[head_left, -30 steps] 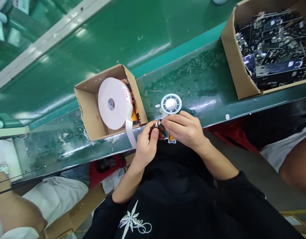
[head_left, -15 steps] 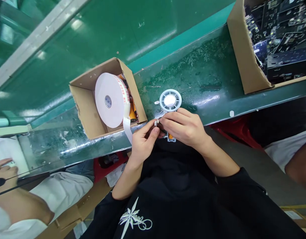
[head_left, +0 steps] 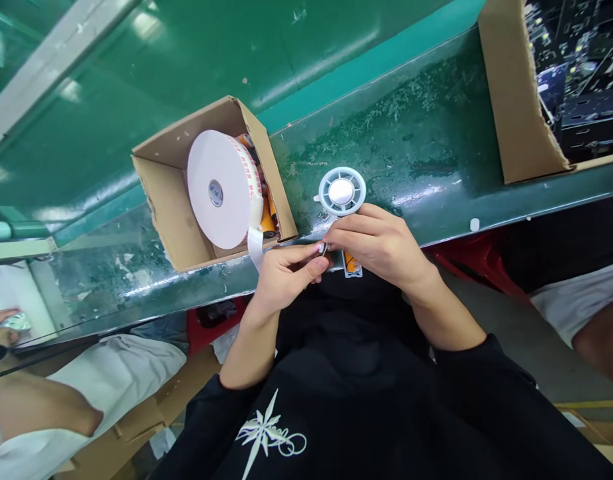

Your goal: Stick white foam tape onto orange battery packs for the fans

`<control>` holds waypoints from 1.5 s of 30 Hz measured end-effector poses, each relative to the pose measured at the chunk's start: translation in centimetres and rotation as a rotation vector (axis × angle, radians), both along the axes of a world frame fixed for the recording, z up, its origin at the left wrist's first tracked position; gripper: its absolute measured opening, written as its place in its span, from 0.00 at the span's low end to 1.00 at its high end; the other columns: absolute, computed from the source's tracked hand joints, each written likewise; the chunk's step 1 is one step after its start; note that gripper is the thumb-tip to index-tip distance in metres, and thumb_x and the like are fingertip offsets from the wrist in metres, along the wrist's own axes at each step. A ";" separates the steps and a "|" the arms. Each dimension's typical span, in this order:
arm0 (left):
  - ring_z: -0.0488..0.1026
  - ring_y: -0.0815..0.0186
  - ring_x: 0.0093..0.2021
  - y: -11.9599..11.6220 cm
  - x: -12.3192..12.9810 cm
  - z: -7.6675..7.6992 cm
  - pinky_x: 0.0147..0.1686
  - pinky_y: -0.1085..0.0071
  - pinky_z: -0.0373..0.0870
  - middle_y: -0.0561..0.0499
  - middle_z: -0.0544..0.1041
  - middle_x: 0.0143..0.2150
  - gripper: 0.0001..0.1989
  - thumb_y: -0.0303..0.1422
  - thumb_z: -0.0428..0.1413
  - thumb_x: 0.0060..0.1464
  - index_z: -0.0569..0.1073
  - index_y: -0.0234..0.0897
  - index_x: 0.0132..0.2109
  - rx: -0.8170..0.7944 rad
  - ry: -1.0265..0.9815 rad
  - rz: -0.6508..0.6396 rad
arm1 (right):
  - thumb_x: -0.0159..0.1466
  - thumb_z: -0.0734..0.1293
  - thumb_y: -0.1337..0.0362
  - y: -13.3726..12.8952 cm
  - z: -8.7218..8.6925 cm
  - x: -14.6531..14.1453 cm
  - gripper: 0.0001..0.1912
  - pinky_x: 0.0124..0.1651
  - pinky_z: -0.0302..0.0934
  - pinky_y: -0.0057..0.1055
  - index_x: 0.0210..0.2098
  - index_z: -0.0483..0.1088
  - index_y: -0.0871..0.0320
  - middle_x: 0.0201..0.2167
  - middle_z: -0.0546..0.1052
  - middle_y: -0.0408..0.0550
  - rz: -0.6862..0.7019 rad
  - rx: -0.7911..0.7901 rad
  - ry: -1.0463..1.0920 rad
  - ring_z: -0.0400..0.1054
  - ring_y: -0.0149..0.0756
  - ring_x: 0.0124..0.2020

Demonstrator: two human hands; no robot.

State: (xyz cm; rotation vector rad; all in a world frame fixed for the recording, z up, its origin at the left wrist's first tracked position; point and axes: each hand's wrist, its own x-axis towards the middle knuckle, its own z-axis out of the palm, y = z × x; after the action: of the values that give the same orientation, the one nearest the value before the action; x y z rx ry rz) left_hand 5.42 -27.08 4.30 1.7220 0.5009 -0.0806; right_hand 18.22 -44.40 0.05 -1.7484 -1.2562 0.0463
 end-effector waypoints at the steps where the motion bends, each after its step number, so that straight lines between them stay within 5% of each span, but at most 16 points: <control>1: 0.75 0.68 0.20 0.1 0.0 0.0 0.21 0.73 0.76 0.50 0.81 0.25 0.18 0.48 0.69 0.55 0.86 0.36 0.41 -0.012 0.009 -0.018 | 0.75 0.65 0.68 0.0 0.0 0.1 0.11 0.42 0.72 0.36 0.47 0.80 0.50 0.45 0.84 0.43 0.019 0.000 0.005 0.74 0.38 0.41; 5: 0.77 0.67 0.22 -0.4 -0.4 -0.6 0.22 0.72 0.77 0.49 0.83 0.28 0.22 0.49 0.70 0.54 0.85 0.36 0.45 -0.038 -0.011 0.056 | 0.73 0.69 0.63 -1.1 0.7 0.5 0.10 0.49 0.74 0.39 0.53 0.79 0.48 0.48 0.84 0.44 0.057 0.022 0.104 0.77 0.39 0.45; 9: 0.82 0.65 0.28 -1.7 -0.8 -1.6 0.30 0.70 0.82 0.45 0.86 0.38 0.22 0.48 0.68 0.57 0.83 0.35 0.50 -0.012 -0.106 0.214 | 0.69 0.74 0.54 -4.0 2.0 1.0 0.25 0.46 0.77 0.39 0.64 0.72 0.44 0.57 0.79 0.49 -0.028 0.031 0.231 0.77 0.42 0.47; 13: 0.84 0.63 0.33 -2.0 -0.7 -1.9 0.37 0.68 0.85 0.45 0.87 0.41 0.22 0.46 0.67 0.58 0.83 0.35 0.51 -0.004 -0.132 0.218 | 0.69 0.73 0.60 -5.4 2.4 1.0 0.20 0.47 0.77 0.40 0.60 0.76 0.44 0.49 0.80 0.49 -0.046 -0.055 0.158 0.77 0.44 0.47; 20: 0.85 0.63 0.34 -1.9 -0.6 -1.8 0.38 0.69 0.85 0.44 0.87 0.42 0.23 0.47 0.65 0.60 0.82 0.34 0.53 -0.021 -0.107 0.208 | 0.71 0.71 0.64 -2.6 1.3 0.5 0.08 0.43 0.75 0.39 0.48 0.80 0.45 0.41 0.79 0.45 -0.162 0.082 0.187 0.76 0.39 0.40; 23: 0.85 0.63 0.34 -2.0 -0.6 -1.9 0.38 0.69 0.85 0.44 0.87 0.42 0.23 0.48 0.64 0.61 0.82 0.34 0.53 -0.040 -0.107 0.219 | 0.75 0.66 0.60 -1.5 1.0 0.3 0.07 0.36 0.75 0.35 0.49 0.76 0.49 0.46 0.80 0.46 -0.270 0.225 0.380 0.76 0.34 0.35; 27: 0.85 0.63 0.34 -2.0 -0.7 -2.0 0.38 0.68 0.85 0.44 0.87 0.42 0.23 0.48 0.64 0.62 0.82 0.34 0.53 -0.031 -0.106 0.217 | 0.77 0.63 0.60 -1.1 0.8 0.0 0.08 0.34 0.74 0.30 0.54 0.70 0.49 0.43 0.81 0.44 -0.206 0.238 0.516 0.76 0.31 0.33; 33: 0.85 0.63 0.34 -1.9 -0.6 -1.8 0.39 0.69 0.85 0.45 0.87 0.42 0.21 0.46 0.63 0.63 0.82 0.34 0.53 0.006 -0.122 0.191 | 0.71 0.71 0.65 -2.1 1.9 0.1 0.12 0.45 0.76 0.38 0.53 0.74 0.49 0.45 0.81 0.48 -0.059 0.040 0.199 0.78 0.39 0.42; 45: 0.85 0.60 0.35 -1.8 -0.6 -1.9 0.40 0.68 0.84 0.45 0.87 0.41 0.22 0.48 0.60 0.66 0.83 0.34 0.54 0.037 -0.137 0.120 | 0.72 0.67 0.72 -0.5 1.4 -1.1 0.10 0.43 0.68 0.36 0.48 0.75 0.51 0.39 0.77 0.47 -0.154 -0.048 -0.150 0.70 0.39 0.40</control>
State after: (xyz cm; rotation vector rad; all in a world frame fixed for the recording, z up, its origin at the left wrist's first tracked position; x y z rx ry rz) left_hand 4.80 -28.86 2.37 1.7159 0.5055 0.1330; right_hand 17.11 -44.87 1.49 -1.9139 -1.2308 -0.1477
